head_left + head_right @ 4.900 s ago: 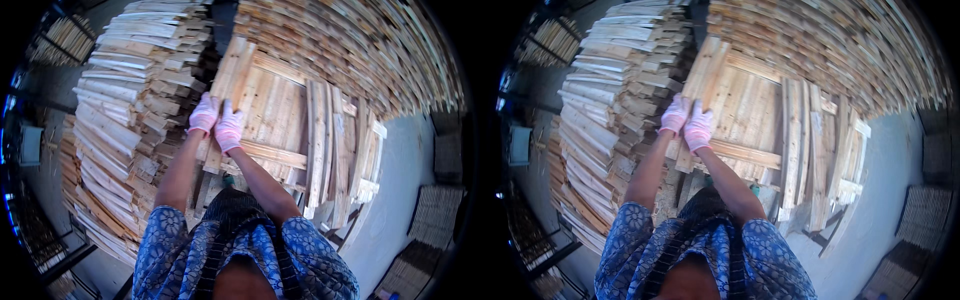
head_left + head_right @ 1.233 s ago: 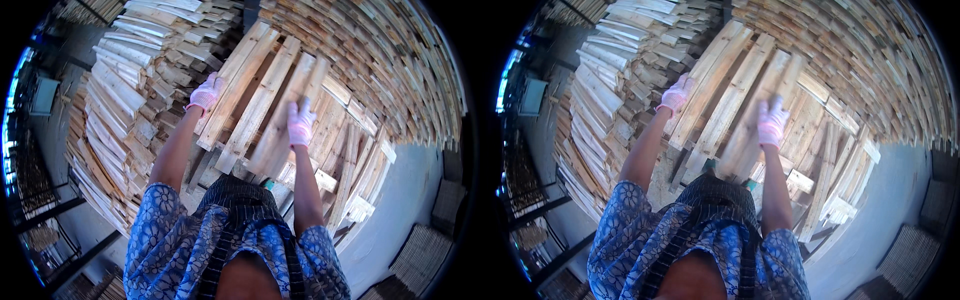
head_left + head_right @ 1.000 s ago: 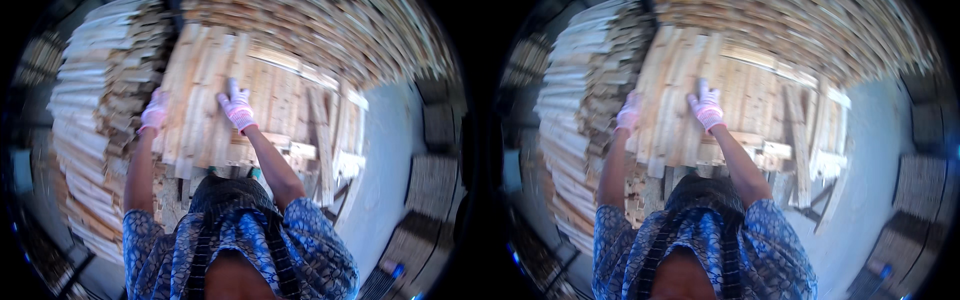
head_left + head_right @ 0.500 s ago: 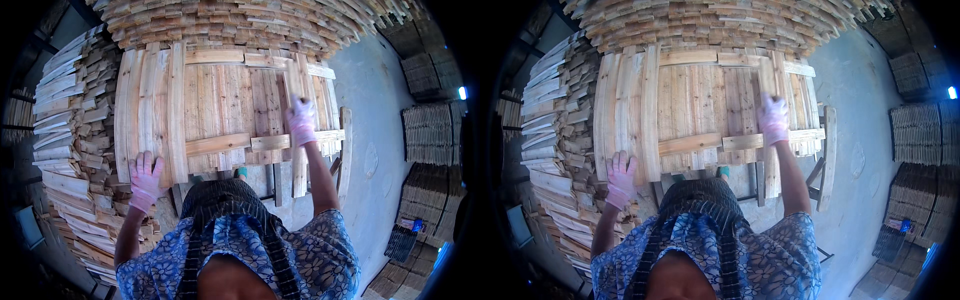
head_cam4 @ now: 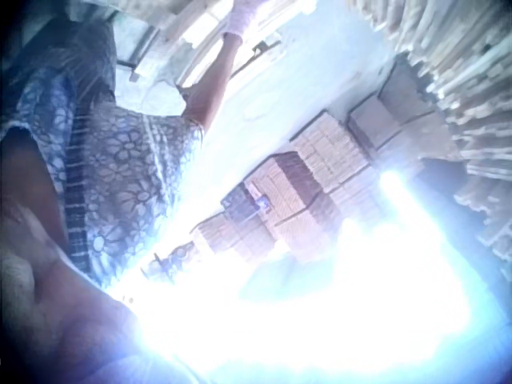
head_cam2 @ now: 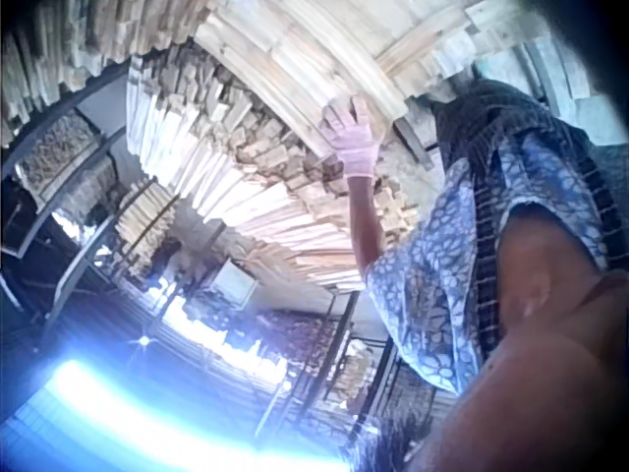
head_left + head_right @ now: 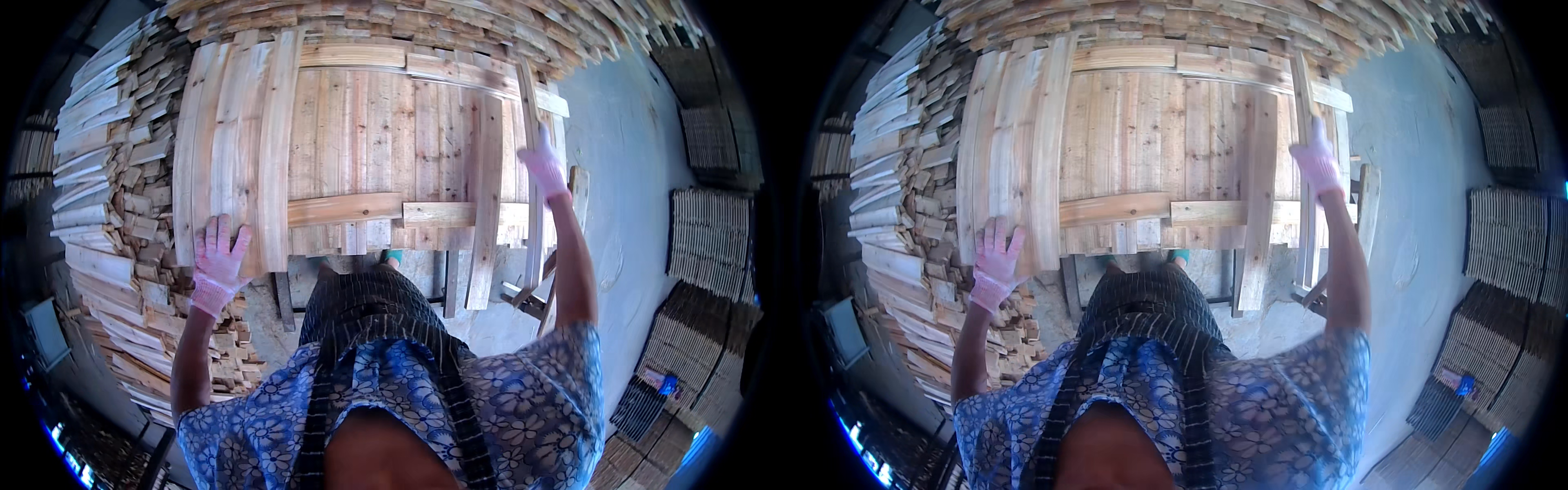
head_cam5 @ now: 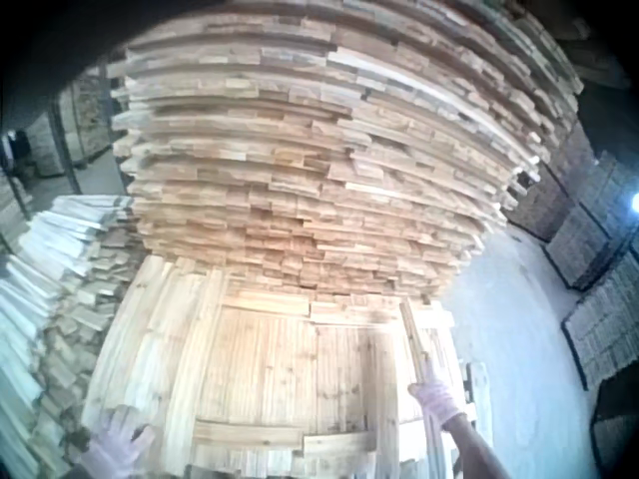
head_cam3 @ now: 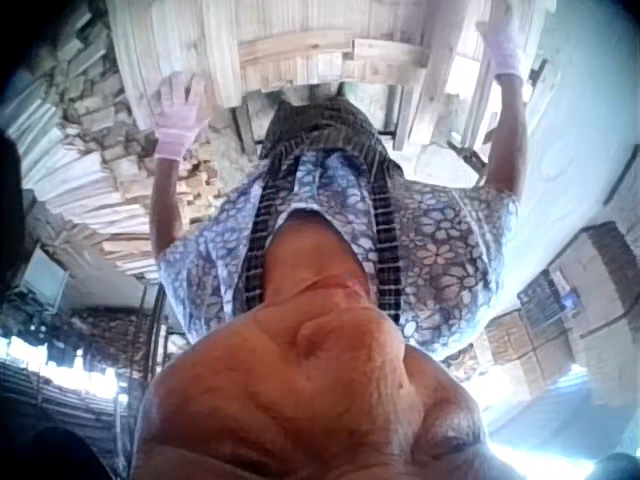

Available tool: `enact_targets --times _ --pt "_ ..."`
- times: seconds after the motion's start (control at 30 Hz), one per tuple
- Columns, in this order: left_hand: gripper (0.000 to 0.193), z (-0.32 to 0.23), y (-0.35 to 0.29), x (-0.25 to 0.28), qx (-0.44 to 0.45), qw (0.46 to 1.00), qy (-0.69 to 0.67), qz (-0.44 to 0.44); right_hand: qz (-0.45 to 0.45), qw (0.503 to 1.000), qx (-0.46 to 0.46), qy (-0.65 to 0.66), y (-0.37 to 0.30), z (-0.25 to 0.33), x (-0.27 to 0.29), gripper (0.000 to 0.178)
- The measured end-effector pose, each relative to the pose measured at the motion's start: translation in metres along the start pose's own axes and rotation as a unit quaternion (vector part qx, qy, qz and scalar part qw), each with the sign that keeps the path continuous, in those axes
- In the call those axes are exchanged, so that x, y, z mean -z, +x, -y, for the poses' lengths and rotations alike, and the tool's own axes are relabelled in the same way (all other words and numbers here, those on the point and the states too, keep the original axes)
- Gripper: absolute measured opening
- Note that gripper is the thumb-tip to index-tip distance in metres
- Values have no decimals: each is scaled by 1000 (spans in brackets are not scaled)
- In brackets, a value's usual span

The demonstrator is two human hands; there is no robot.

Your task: The person picks up wooden planks from a pile and stacks them onto a larger stack. They wear pink gloves and handle the planks by hand, arranging them in layers.

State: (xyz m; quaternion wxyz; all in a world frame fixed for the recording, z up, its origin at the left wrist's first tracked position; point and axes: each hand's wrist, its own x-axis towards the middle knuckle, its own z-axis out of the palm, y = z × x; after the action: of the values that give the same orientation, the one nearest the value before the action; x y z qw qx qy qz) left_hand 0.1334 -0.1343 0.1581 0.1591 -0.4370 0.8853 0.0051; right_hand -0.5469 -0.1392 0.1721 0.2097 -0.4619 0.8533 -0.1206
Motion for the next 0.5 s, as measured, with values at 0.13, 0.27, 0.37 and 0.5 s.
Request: enact_targets --times 0.13,0.27,0.37,0.5 --pt "106 1 -2 5 -7 1000 -16 -11 -15 992 8 -124 -110 14 -51 91" --pt "102 9 3 8 -22 998 -6 -51 -51 995 -47 -78 -151 54 -85 91" --pt "97 14 4 -8 -36 993 -21 -109 -37 996 -70 -47 -162 91 -77 91" --pt "89 14 -5 3 -27 994 -54 -86 -4 997 64 32 -143 202 -91 90"
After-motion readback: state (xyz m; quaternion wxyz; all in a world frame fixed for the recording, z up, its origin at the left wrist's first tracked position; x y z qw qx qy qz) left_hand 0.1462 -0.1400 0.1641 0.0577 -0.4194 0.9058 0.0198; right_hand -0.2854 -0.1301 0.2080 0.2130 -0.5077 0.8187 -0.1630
